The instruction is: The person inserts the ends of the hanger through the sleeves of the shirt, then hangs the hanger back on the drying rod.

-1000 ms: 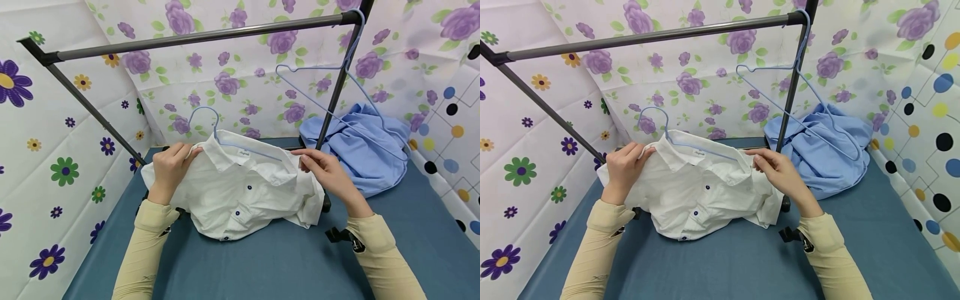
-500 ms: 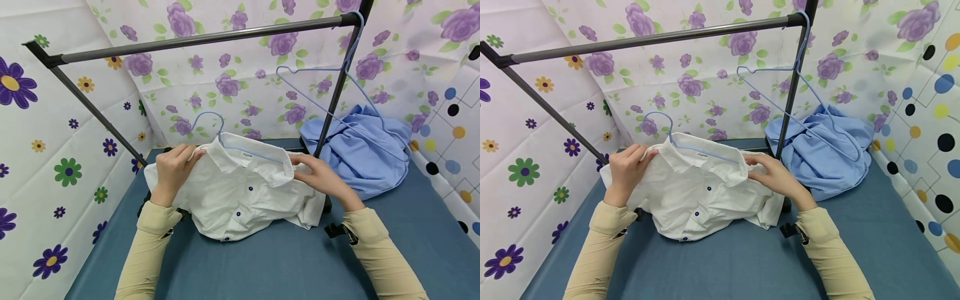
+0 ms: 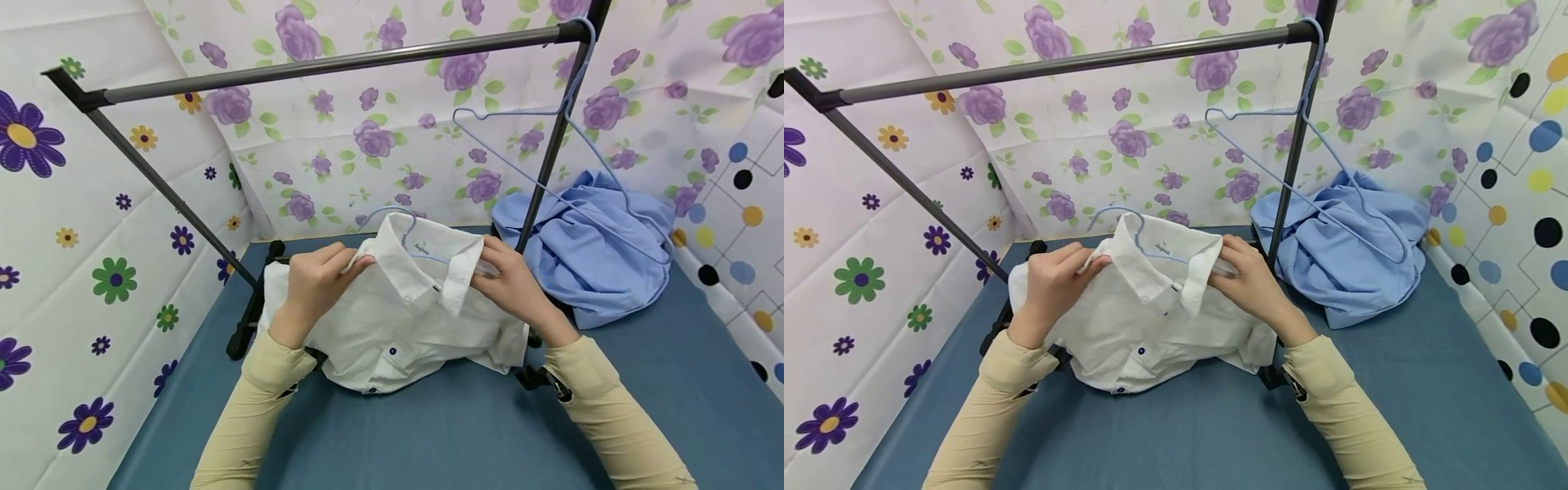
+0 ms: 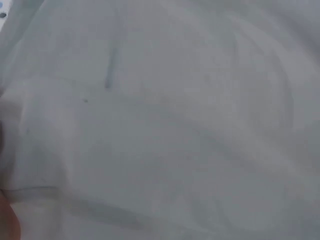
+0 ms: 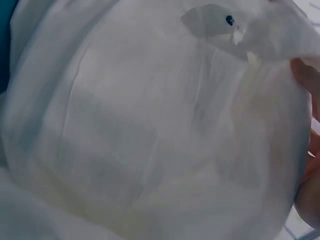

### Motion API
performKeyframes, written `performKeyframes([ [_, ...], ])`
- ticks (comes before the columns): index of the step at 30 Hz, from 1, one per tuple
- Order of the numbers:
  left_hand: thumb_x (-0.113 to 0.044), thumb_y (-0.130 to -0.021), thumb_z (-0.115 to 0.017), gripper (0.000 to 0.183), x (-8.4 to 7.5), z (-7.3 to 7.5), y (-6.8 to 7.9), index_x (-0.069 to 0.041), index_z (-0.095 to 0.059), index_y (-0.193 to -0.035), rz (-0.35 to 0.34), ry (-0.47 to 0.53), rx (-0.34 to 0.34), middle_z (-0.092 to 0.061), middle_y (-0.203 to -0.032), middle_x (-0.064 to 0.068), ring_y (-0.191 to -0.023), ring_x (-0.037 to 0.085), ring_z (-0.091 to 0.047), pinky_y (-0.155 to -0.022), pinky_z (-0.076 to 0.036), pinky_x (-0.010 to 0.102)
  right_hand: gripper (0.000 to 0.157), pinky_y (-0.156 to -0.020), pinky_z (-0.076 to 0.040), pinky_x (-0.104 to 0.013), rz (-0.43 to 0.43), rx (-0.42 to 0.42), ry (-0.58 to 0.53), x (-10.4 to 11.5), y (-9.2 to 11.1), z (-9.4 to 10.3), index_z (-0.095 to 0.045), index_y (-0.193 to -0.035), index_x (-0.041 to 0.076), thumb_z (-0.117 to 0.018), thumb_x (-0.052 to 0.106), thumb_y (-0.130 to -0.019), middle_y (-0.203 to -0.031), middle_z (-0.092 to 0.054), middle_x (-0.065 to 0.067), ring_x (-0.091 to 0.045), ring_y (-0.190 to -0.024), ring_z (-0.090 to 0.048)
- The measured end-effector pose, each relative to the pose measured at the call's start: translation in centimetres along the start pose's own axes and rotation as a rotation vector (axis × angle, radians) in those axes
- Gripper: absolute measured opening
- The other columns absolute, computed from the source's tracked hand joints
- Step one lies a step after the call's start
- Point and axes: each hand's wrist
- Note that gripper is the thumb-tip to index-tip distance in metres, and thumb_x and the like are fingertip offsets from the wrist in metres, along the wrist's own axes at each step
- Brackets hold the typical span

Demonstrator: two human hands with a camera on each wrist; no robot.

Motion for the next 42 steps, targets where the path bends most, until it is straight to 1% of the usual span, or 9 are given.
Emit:
performKeyframes([
  [3,-0.036,-0.092,-0.058,0.041,-1.0,-0.7,-0.5,-0.015,-0.047,-0.059,0.003,0.028,0.029,-0.035,-0.051,-0.004,-0.036,0.006,-0.025,-0.036,-0.017,0.022,0.041,-0.087,-0.042,-0.036,0.035,-0.023,-0.018,0.8,-0.4,-0.2,-0.064,-0.117,0.010,-0.068,-0.003,-0.079,-0.120,-0.059,-0.004,-0.020,-0.107,-0.053],
  [7,-0.033,-0.095,-0.055,0.037,-2.2,-1.4,-0.9,-0.014,-0.050,-0.063,0.013,0.066,0.073,-0.036,-0.053,-0.004,-0.038,0.006,-0.028,-0.037,-0.020,0.022,0.033,-0.077,-0.043,-0.033,0.053,-0.054,-0.012,1.5,-0.6,-0.5,-0.065,-0.108,0.012,-0.064,-0.003,-0.078,-0.101,-0.064,-0.001,-0.015,-0.091,-0.056],
  [16,-0.027,-0.095,-0.054,0.035,-2.8,-1.8,-1.1,-0.012,-0.049,-0.065,0.007,0.085,0.113,-0.036,-0.055,-0.003,-0.041,0.009,-0.032,-0.039,-0.023,0.024,0.023,-0.054,-0.035,-0.028,0.029,-0.087,-0.043,3.0,-0.7,-0.8,-0.060,-0.093,0.007,-0.061,-0.010,-0.078,-0.071,-0.048,-0.005,-0.015,-0.061,-0.044],
  [21,-0.029,-0.095,-0.056,0.032,-2.1,-1.2,-0.9,-0.009,-0.058,-0.070,-0.004,0.089,0.115,-0.047,-0.059,-0.001,-0.047,0.012,-0.043,-0.041,-0.031,0.025,0.025,-0.051,-0.036,-0.025,0.042,-0.111,-0.087,3.4,-0.6,-0.5,-0.063,-0.099,0.007,-0.061,-0.009,-0.080,-0.073,-0.049,-0.002,-0.013,-0.058,-0.043],
  [24,-0.033,-0.093,-0.057,0.033,-1.2,-0.5,-0.7,-0.008,-0.063,-0.072,-0.013,0.074,0.089,-0.054,-0.061,0.001,-0.049,0.014,-0.047,-0.043,-0.036,0.027,0.026,-0.050,-0.036,-0.021,0.053,-0.144,-0.105,2.0,-0.2,-0.4,-0.064,-0.101,0.008,-0.063,-0.007,-0.080,-0.074,-0.051,0.003,-0.010,-0.057,-0.043],
  [28,-0.036,-0.092,-0.058,0.037,0.1,0.6,-0.5,-0.006,-0.065,-0.071,-0.016,0.011,0.027,-0.056,-0.060,0.004,-0.050,0.017,-0.048,-0.044,-0.039,0.030,0.021,-0.048,-0.034,-0.021,0.050,-0.190,-0.139,2.8,-0.4,0.5,-0.063,-0.096,0.002,-0.062,-0.010,-0.079,-0.072,-0.051,-0.001,-0.009,-0.055,-0.042],
  [31,-0.038,-0.091,-0.058,0.040,0.9,1.5,-0.5,-0.005,-0.066,-0.070,0.012,-0.011,-0.016,-0.057,-0.060,0.006,-0.050,0.019,-0.047,-0.044,-0.038,0.031,0.017,-0.048,-0.033,-0.021,0.041,-0.226,-0.169,3.5,-0.4,1.4,-0.062,-0.094,-0.003,-0.061,-0.012,-0.080,-0.075,-0.054,-0.005,-0.010,-0.057,-0.043],
  [35,-0.040,-0.091,-0.057,0.043,1.7,2.6,-0.5,-0.004,-0.066,-0.070,0.054,-0.008,-0.058,-0.058,-0.061,0.007,-0.048,0.019,-0.045,-0.043,-0.036,0.032,0.014,-0.048,-0.031,-0.021,0.029,-0.272,-0.175,2.8,-0.2,2.0,-0.061,-0.091,-0.003,-0.062,-0.011,-0.081,-0.074,-0.052,-0.005,-0.010,-0.056,-0.042],
  [42,-0.047,-0.091,-0.054,0.046,2.6,3.7,0.0,-0.006,-0.069,-0.077,0.140,-0.024,-0.040,-0.061,-0.064,0.006,-0.049,0.019,-0.049,-0.040,-0.036,0.033,0.016,-0.049,-0.030,-0.020,0.001,-0.303,-0.163,2.3,0.2,2.2,-0.061,-0.089,-0.001,-0.064,-0.013,-0.078,-0.070,-0.049,-0.002,-0.009,-0.055,-0.041],
])
Point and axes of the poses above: each hand's wrist, its own y-axis away from the middle knuckle, its own z-axis out of the back of the hand, x = y × z
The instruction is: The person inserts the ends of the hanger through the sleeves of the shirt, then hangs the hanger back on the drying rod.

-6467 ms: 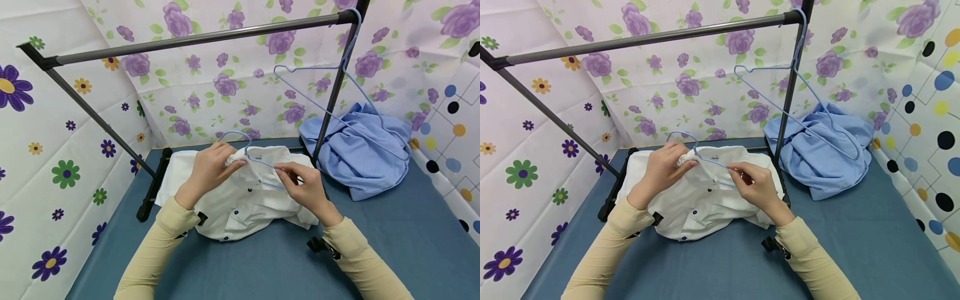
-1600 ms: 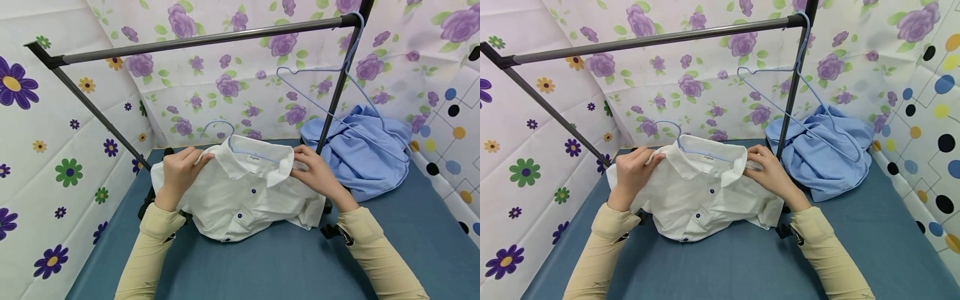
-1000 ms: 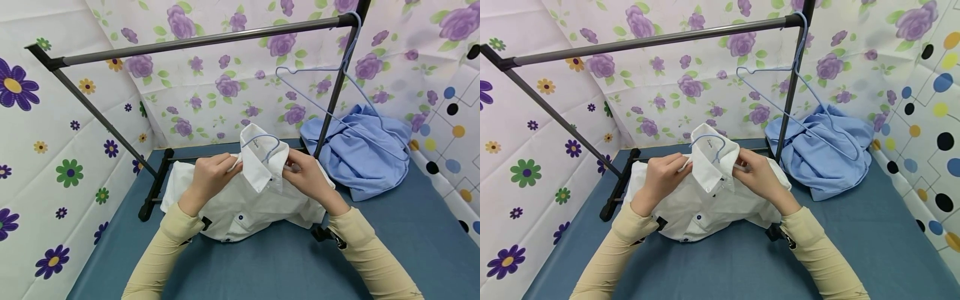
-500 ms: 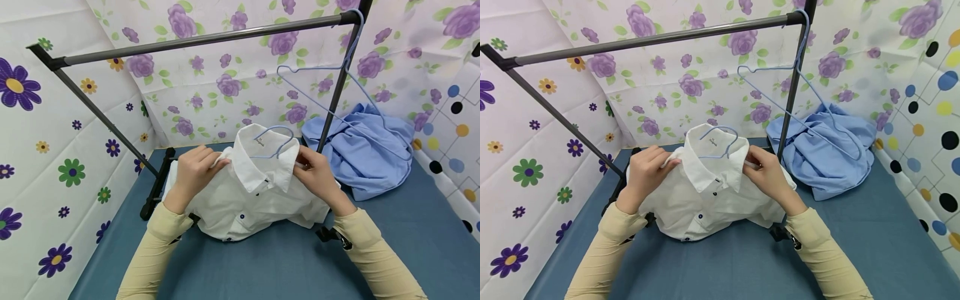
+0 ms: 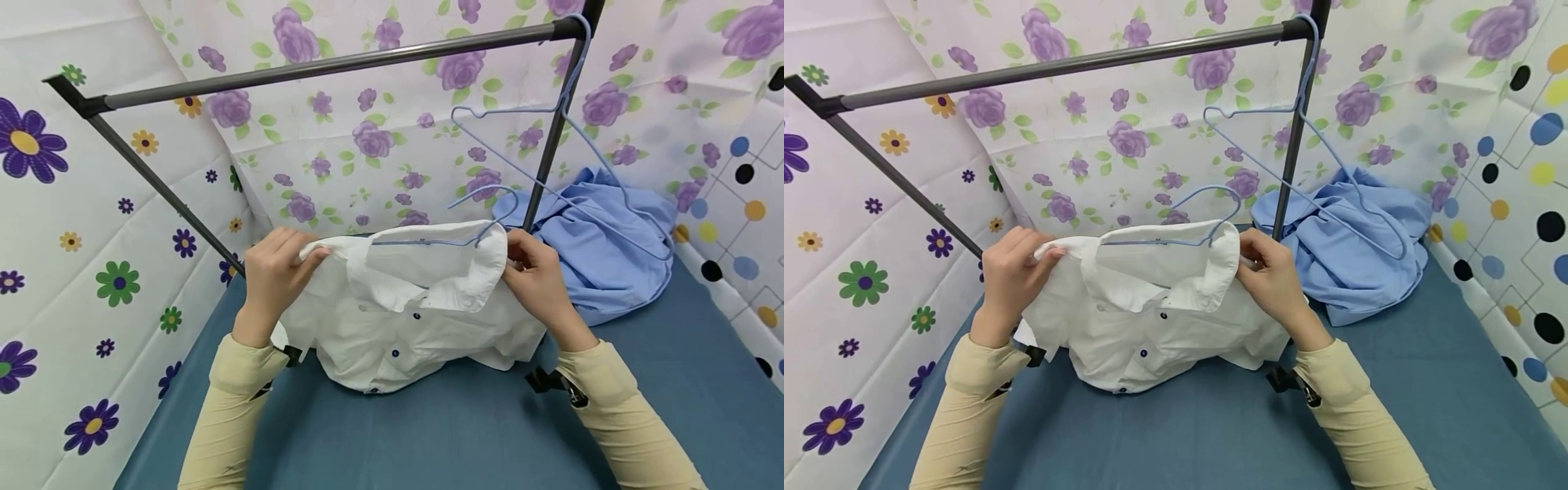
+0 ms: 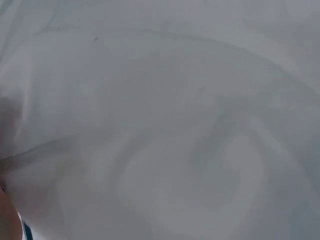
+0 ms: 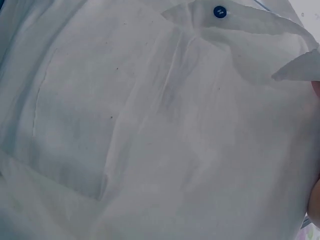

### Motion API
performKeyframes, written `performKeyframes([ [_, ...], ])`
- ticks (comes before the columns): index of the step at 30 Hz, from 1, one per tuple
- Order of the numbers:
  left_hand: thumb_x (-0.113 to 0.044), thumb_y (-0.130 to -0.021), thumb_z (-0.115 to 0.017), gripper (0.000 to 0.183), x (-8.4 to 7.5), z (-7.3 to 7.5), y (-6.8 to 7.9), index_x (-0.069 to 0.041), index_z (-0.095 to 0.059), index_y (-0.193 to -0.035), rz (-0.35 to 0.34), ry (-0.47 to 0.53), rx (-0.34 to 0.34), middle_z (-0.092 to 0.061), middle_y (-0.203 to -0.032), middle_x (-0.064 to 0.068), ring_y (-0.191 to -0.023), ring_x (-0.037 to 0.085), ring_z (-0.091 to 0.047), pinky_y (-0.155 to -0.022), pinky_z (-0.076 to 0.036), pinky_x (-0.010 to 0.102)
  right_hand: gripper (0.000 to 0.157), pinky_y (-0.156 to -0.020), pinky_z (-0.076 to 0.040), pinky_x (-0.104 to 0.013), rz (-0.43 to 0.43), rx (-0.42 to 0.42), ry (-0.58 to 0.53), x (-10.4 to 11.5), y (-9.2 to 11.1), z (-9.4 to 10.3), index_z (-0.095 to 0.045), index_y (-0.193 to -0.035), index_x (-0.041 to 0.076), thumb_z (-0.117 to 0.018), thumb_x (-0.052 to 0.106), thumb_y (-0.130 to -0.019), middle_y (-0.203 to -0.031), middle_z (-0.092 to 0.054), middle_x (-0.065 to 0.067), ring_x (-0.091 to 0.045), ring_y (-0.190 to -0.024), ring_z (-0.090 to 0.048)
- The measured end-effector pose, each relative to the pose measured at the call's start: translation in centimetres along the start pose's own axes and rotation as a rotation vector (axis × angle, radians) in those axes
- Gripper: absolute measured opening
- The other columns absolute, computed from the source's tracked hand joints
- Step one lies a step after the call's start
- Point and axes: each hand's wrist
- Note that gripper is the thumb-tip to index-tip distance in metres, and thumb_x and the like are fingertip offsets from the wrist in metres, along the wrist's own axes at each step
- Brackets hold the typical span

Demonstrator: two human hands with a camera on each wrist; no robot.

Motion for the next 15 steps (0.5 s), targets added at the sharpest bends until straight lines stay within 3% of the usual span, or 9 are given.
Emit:
performKeyframes([
  [5,-0.057,-0.087,-0.052,0.054,-0.7,0.4,-0.2,-0.007,-0.069,-0.077,0.007,-0.034,0.063,-0.062,-0.068,0.006,-0.055,0.022,-0.056,-0.043,-0.042,0.035,0.016,-0.050,-0.034,-0.020,0.025,0.041,-0.038,2.0,-0.5,-0.3,-0.060,-0.089,-0.005,-0.061,-0.017,-0.077,-0.075,-0.054,-0.005,-0.010,-0.059,-0.045],
  [9,-0.063,-0.083,-0.053,0.057,-1.8,0.1,-0.9,-0.009,-0.068,-0.078,-0.021,-0.028,0.154,-0.063,-0.072,0.005,-0.063,0.022,-0.059,-0.049,-0.045,0.035,0.015,-0.052,-0.037,-0.020,0.047,0.066,-0.069,2.9,-0.9,-0.8,-0.060,-0.089,-0.007,-0.060,-0.017,-0.078,-0.079,-0.056,-0.008,-0.011,-0.064,-0.049],
  [15,-0.061,-0.082,-0.057,0.051,-2.5,-0.9,-1.2,-0.011,-0.064,-0.074,-0.063,-0.055,0.258,-0.061,-0.070,0.003,-0.060,0.019,-0.055,-0.045,-0.040,0.031,0.015,-0.049,-0.038,-0.020,0.066,0.067,-0.035,3.3,-1.3,-1.4,-0.060,-0.086,-0.005,-0.060,-0.017,-0.077,-0.076,-0.055,-0.007,-0.011,-0.062,-0.048],
])
Point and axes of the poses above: each hand's wrist, its own y-axis away from the middle knuckle, its own z-axis out of the back of the hand, x = y × z
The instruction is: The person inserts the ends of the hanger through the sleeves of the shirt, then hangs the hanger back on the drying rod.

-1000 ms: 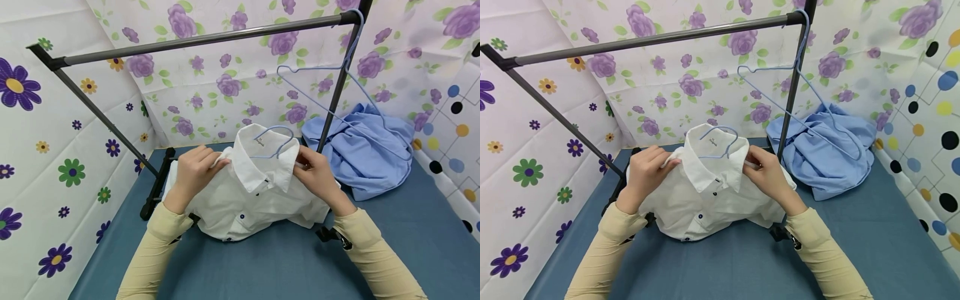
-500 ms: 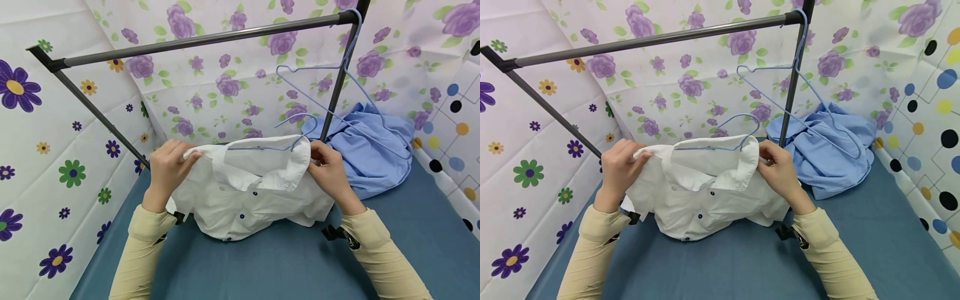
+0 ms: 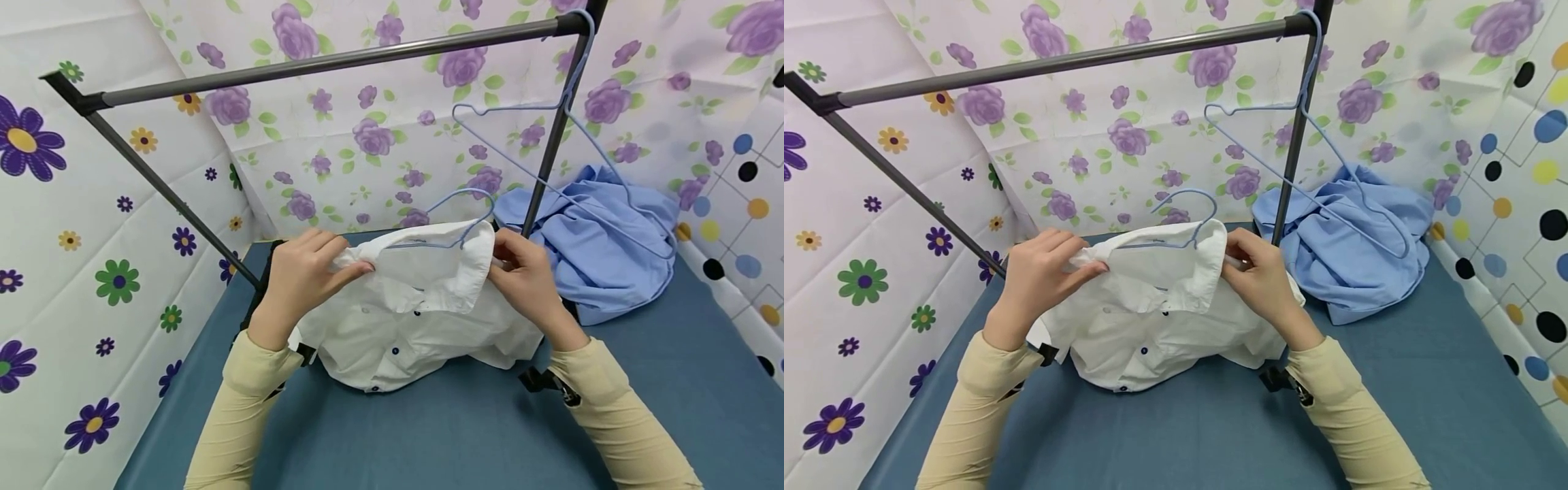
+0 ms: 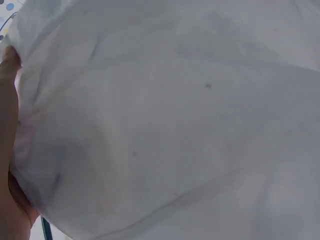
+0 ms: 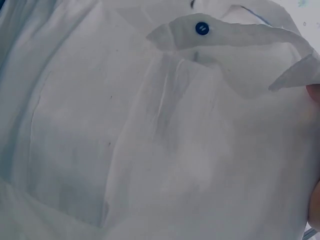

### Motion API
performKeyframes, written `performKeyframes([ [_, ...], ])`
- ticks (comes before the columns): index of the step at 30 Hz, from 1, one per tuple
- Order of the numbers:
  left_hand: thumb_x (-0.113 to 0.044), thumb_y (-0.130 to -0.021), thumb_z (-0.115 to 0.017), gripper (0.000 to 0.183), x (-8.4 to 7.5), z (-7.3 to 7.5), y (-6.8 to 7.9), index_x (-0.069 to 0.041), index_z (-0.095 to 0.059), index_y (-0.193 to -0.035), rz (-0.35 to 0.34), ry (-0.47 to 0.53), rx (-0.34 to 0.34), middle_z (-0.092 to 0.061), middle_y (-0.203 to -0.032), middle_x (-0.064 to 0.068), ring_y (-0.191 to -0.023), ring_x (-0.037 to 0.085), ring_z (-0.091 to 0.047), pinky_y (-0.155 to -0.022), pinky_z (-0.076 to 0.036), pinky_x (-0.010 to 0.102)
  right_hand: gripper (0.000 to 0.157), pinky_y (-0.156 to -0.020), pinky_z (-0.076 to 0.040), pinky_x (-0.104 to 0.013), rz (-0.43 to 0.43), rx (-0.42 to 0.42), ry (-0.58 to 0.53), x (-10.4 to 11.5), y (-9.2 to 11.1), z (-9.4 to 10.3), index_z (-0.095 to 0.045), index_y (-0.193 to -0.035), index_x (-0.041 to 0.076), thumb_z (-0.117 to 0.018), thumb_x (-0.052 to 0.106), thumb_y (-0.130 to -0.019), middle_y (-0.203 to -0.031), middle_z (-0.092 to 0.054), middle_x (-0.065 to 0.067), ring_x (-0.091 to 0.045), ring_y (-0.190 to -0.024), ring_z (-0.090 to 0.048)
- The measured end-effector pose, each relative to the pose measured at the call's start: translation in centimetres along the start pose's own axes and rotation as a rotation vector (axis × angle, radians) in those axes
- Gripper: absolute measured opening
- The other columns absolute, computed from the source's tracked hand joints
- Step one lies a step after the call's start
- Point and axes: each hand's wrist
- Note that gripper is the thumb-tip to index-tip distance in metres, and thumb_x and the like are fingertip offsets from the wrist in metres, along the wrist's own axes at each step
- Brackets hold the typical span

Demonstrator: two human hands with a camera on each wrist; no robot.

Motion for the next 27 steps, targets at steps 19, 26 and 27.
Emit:
performKeyframes([
  [19,-0.053,-0.084,-0.061,0.060,0.0,-0.9,0.0,-0.021,-0.021,-0.052,-0.099,-0.088,-0.062,-0.018,-0.044,-0.007,-0.035,0.005,-0.013,-0.036,-0.011,0.026,0.012,-0.055,-0.034,-0.023,0.175,0.041,0.092,-0.1,-0.6,-0.3,-0.059,-0.083,-0.001,-0.066,-0.009,-0.078,-0.073,-0.052,-0.007,-0.015,-0.062,-0.043],
  [26,-0.054,-0.086,-0.058,0.060,0.9,-0.2,0.5,-0.020,-0.022,-0.051,-0.019,-0.112,-0.121,-0.018,-0.044,-0.006,-0.034,0.006,-0.012,-0.036,-0.011,0.027,0.008,-0.053,-0.032,-0.020,0.167,0.047,0.108,-2.5,0.3,0.9,-0.066,-0.088,0.005,-0.070,0.004,-0.081,-0.074,-0.054,-0.003,-0.009,-0.061,-0.042],
  [27,-0.054,-0.085,-0.058,0.061,0.9,-0.1,0.5,-0.020,-0.022,-0.051,-0.010,-0.118,-0.130,-0.018,-0.044,-0.006,-0.034,0.007,-0.012,-0.036,-0.011,0.027,0.009,-0.053,-0.032,-0.020,0.161,0.057,0.104,-2.6,0.4,1.0,-0.066,-0.090,0.005,-0.070,0.010,-0.083,-0.075,-0.055,-0.002,-0.009,-0.060,-0.041],
])
Point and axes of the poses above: each hand's wrist, its own y-axis away from the middle knuckle, its own z-axis out of the back of the hand, x = y × z
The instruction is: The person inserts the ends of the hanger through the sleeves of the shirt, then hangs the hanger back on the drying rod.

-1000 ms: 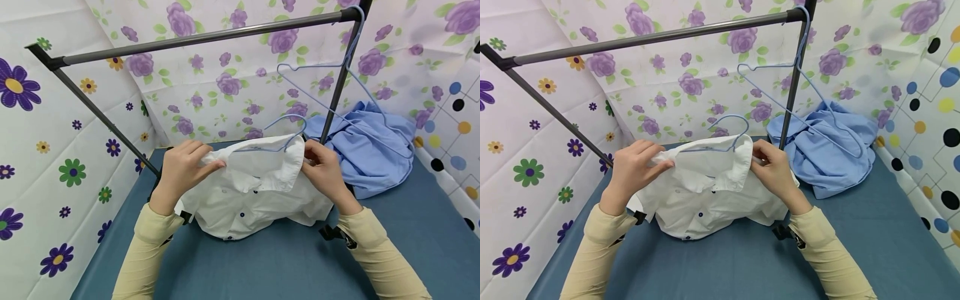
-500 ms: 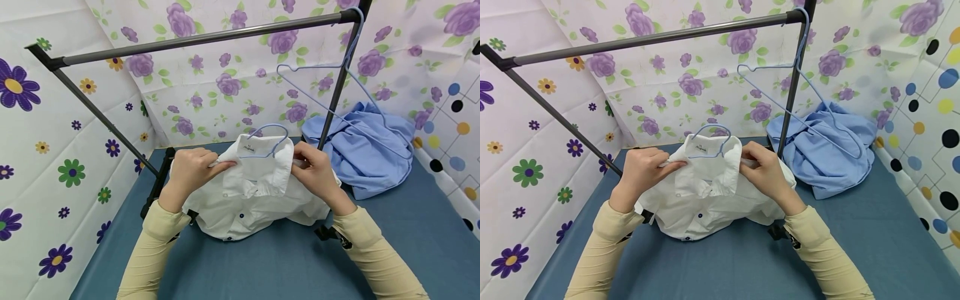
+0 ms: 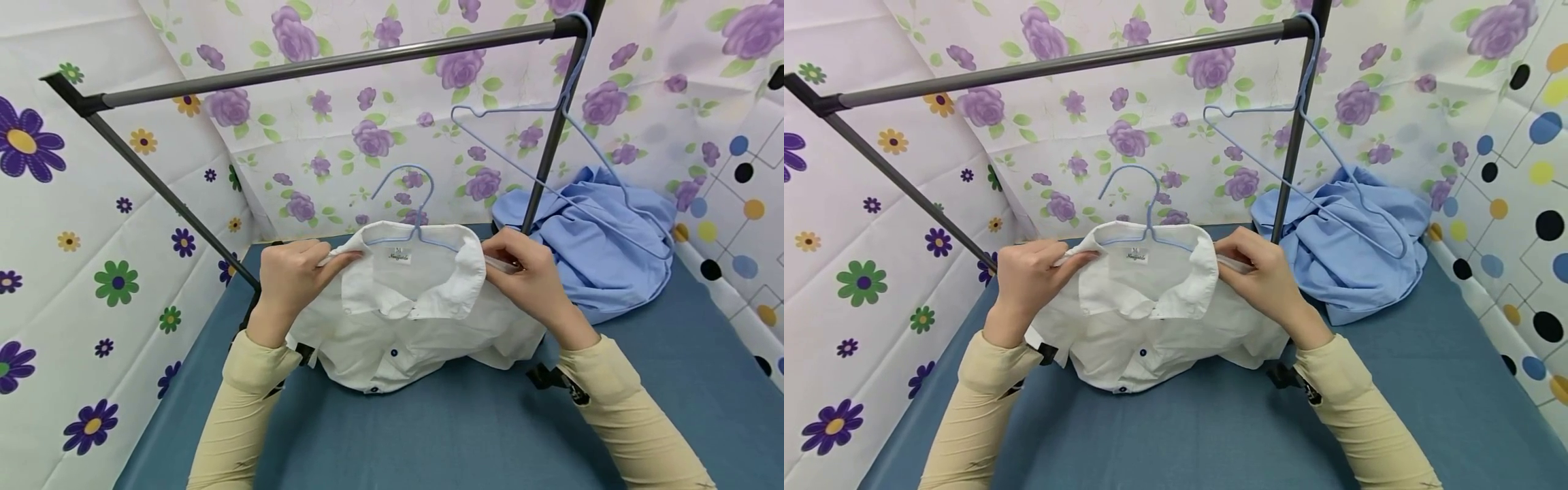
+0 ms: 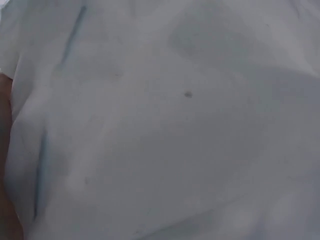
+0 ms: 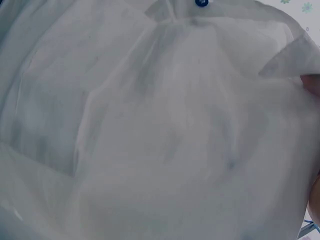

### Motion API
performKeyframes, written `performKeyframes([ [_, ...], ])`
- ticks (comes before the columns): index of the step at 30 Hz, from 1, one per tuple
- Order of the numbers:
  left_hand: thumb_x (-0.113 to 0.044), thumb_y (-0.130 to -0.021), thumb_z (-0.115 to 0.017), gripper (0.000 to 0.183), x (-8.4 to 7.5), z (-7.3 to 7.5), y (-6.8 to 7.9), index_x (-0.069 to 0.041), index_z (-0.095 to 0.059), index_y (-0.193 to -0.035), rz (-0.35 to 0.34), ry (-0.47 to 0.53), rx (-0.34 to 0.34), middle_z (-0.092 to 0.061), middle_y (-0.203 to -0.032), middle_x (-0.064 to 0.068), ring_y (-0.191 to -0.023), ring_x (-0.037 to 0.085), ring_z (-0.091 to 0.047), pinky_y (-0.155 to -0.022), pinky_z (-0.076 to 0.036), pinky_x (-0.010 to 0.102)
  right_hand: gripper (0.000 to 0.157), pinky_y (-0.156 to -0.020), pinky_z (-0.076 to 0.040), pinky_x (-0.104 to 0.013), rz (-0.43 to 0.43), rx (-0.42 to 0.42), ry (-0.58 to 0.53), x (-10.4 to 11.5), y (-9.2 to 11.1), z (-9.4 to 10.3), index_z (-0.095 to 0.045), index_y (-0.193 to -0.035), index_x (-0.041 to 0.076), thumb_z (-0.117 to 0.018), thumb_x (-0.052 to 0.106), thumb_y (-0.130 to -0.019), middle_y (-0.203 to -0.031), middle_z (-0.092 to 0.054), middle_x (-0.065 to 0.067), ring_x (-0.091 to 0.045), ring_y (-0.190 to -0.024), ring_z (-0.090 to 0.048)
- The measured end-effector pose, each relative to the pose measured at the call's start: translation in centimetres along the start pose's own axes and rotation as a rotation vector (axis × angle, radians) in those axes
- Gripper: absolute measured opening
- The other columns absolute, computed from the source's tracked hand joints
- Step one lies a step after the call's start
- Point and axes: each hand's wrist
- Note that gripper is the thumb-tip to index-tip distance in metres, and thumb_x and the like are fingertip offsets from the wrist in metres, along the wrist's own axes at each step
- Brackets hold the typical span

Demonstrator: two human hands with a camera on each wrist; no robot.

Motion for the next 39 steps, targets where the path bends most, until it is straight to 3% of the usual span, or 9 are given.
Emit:
performKeyframes([
  [4,-0.053,-0.084,-0.060,0.061,0.2,0.4,0.1,-0.019,-0.021,-0.051,0.028,-0.020,-0.057,-0.017,-0.045,-0.006,-0.034,0.007,-0.011,-0.036,-0.010,0.027,0.028,-0.053,-0.032,-0.022,-0.011,0.034,-0.001,0.4,0.1,0.5,-0.066,-0.097,0.002,-0.068,0.028,-0.086,-0.078,-0.055,-0.004,-0.010,-0.060,-0.041],
  [7,-0.052,-0.084,-0.061,0.061,0.4,0.8,-0.1,-0.019,-0.022,-0.051,0.053,-0.011,-0.116,-0.017,-0.044,-0.006,-0.033,0.007,-0.011,-0.036,-0.010,0.027,0.035,-0.056,-0.034,-0.024,-0.015,0.038,0.021,1.4,-0.3,1.1,-0.065,-0.099,-0.002,-0.068,0.030,-0.086,-0.080,-0.058,-0.007,-0.013,-0.063,-0.044],
  [11,-0.052,-0.083,-0.062,0.062,0.7,1.5,-0.3,-0.019,-0.022,-0.050,0.085,0.005,-0.189,-0.017,-0.044,-0.005,-0.033,0.008,-0.012,-0.037,-0.009,0.028,0.026,-0.060,-0.035,-0.026,-0.055,0.059,0.053,2.4,-0.7,2.1,-0.065,-0.099,-0.003,-0.075,0.012,-0.079,-0.081,-0.060,-0.008,-0.015,-0.065,-0.045],
  [16,-0.055,-0.082,-0.061,0.063,1.3,2.3,-0.6,-0.018,-0.021,-0.050,0.137,0.010,-0.265,-0.017,-0.045,-0.004,-0.036,0.009,-0.010,-0.038,-0.008,0.030,0.032,-0.059,-0.033,-0.024,-0.131,0.111,0.066,2.6,-0.7,2.9,-0.066,-0.095,-0.001,-0.077,-0.010,-0.067,-0.080,-0.060,-0.005,-0.012,-0.066,-0.044],
  [21,-0.058,-0.083,-0.058,0.064,1.8,3.1,-0.7,-0.017,-0.021,-0.050,0.177,0.027,-0.297,-0.018,-0.045,-0.004,-0.036,0.010,-0.010,-0.039,-0.009,0.030,0.023,-0.059,-0.031,-0.026,-0.139,0.079,0.017,2.5,-0.8,3.1,-0.064,-0.085,0.001,-0.075,-0.011,-0.069,-0.070,-0.049,-0.001,-0.011,-0.064,-0.040],
  [25,-0.058,-0.081,-0.060,0.065,2.0,3.4,-0.8,-0.017,-0.021,-0.049,0.210,0.061,-0.341,-0.018,-0.045,-0.003,-0.037,0.011,-0.011,-0.040,-0.009,0.030,0.019,-0.056,-0.031,-0.025,-0.107,0.046,0.020,2.6,-1.2,3.2,-0.064,-0.087,0.000,-0.075,-0.007,-0.072,-0.069,-0.047,-0.001,-0.009,-0.062,-0.039],
  [32,-0.058,-0.080,-0.061,0.067,2.4,3.6,-0.9,-0.016,-0.020,-0.048,0.254,0.060,-0.422,-0.016,-0.046,-0.002,-0.040,0.012,-0.009,-0.043,-0.007,0.028,0.023,-0.048,-0.033,-0.019,-0.081,0.006,-0.004,2.9,-2.2,4.4,-0.068,-0.094,-0.003,-0.065,0.019,-0.089,-0.077,-0.057,-0.006,-0.007,-0.055,-0.041],
  [37,-0.061,-0.078,-0.060,0.068,2.9,4.4,-1.2,-0.016,-0.019,-0.048,0.284,-0.009,-0.478,-0.015,-0.047,-0.001,-0.042,0.014,-0.007,-0.045,-0.006,0.029,0.015,-0.052,-0.036,-0.019,-0.093,0.001,0.063,3.2,-2.8,4.4,-0.068,-0.099,-0.002,-0.065,0.007,-0.087,-0.084,-0.059,-0.010,-0.009,-0.059,-0.044],
  [39,-0.061,-0.078,-0.059,0.068,3.2,4.8,-1.5,-0.016,-0.020,-0.047,0.294,-0.036,-0.483,-0.015,-0.047,0.000,-0.041,0.014,-0.008,-0.045,-0.007,0.030,0.019,-0.053,-0.038,-0.018,-0.116,0.000,0.091,3.4,-2.9,4.2,-0.066,-0.103,-0.003,-0.067,0.000,-0.084,-0.085,-0.057,-0.011,-0.009,-0.060,-0.045],
])
Point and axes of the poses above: each hand's wrist, its own y-axis away from the middle knuckle, its own z-axis out of the back of the hand, x = y × z
